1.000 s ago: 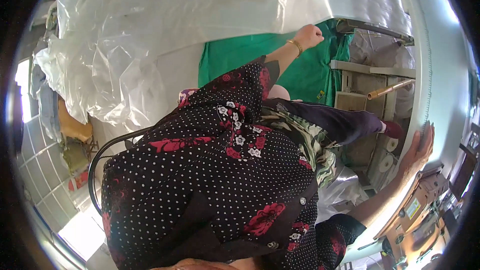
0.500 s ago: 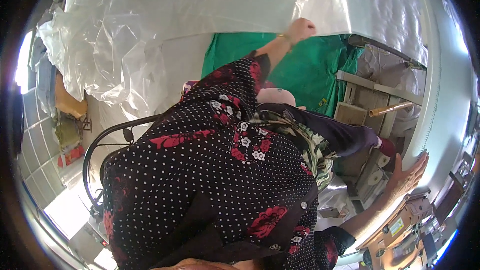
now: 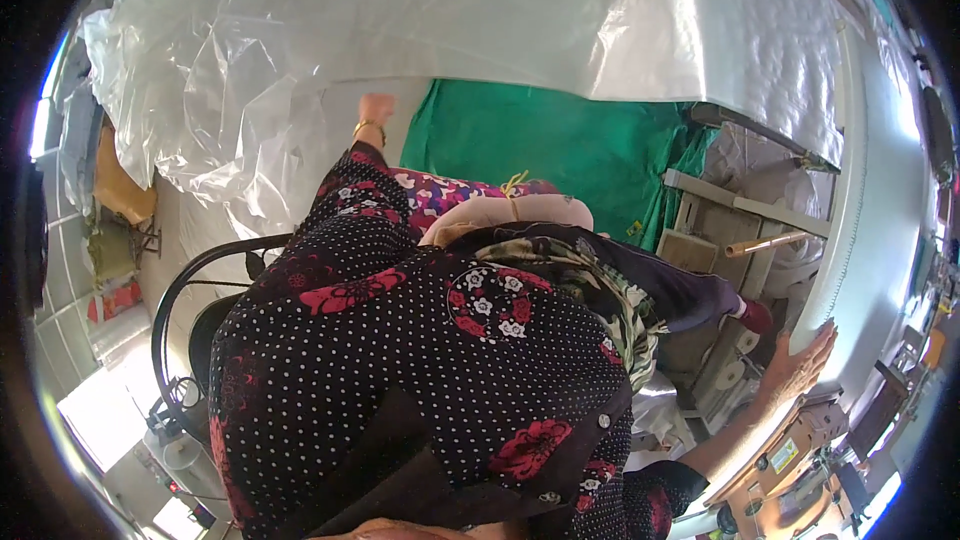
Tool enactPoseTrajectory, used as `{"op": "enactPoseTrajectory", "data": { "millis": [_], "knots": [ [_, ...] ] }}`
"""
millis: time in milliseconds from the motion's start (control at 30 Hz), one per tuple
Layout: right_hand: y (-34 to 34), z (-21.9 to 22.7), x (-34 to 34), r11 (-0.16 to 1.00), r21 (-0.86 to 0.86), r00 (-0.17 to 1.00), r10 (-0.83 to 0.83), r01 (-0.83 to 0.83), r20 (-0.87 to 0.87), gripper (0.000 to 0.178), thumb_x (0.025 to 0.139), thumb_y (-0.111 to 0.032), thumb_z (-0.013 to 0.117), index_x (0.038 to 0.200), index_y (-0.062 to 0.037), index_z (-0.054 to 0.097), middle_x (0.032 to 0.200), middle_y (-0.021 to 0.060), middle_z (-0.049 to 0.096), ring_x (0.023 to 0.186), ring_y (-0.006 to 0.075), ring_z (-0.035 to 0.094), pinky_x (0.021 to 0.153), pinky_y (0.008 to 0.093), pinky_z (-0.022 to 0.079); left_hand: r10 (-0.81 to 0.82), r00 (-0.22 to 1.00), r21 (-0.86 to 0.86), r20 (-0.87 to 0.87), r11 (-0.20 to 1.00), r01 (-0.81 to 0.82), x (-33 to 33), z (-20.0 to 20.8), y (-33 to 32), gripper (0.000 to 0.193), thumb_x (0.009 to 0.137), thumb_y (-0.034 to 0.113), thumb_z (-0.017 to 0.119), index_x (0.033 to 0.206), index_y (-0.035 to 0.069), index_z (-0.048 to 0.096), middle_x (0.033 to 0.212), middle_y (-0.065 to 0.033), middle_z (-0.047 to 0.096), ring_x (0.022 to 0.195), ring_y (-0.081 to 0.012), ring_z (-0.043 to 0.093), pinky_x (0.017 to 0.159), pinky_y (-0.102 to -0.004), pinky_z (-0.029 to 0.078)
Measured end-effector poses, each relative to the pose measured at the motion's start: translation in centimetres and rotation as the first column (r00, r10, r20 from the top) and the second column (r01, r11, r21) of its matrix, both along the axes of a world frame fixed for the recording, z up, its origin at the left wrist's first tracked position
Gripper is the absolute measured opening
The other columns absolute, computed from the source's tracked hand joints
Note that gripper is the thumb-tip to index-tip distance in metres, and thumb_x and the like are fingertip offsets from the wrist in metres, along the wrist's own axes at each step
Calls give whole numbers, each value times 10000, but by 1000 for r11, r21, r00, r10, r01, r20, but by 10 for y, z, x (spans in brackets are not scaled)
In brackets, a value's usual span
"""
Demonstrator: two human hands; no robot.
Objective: The person joins or edges large plastic sheets using a sewing machine.
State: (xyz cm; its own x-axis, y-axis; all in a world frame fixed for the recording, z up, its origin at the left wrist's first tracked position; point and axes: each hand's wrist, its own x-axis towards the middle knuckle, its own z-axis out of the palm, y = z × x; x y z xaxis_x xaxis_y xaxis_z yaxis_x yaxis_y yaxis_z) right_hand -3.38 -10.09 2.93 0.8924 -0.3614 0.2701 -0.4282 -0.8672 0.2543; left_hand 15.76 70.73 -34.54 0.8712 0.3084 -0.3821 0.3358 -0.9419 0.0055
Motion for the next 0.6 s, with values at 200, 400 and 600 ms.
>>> {"op": "enactPoseTrajectory", "data": {
  "millis": [200, 400, 600],
  "knots": [
    [10, 6, -3, 999, -39, 1000, -6, 6, -14, 760, 822, -253, 683, 1485, -149, 326, 1490, 138, 378, 1353, 334, 389, 1076, 492, 356, 188, 981, -81, -53, 978, -192, -54, -26, 11, 287, 818, 321, 550, 865, 105, 734, 927, -130, 717, 881, -310, 688, 765, -437, 539],
    [4, -2, -1, 1000, -17, 1000, -26, 26, -11, 765, 817, -259, 682, 1485, -152, 324, 1490, 140, 377, 1347, 337, 396, 1065, 507, 362, 549, 826, -6, 129, 833, -553, -82, -3, 46, 364, 773, 323, 616, 1018, 71, 710, 1098, -222, 658, 1091, -337, 616, 926, -429, 500],
    [3, -7, -3, 995, -91, 1000, -30, 30, 3, 753, 825, -322, 693, 1464, -121, 350, 1453, 155, 424, 1329, 342, 416, 1048, 503, 383, 797, 554, -37, 239, 578, -815, -103, 39, 62, 642, 760, 295, 636, 1334, 41, 504, 1532, -252, 247, 1455, -337, 187, 1080, -502, 363]
  ]
}}
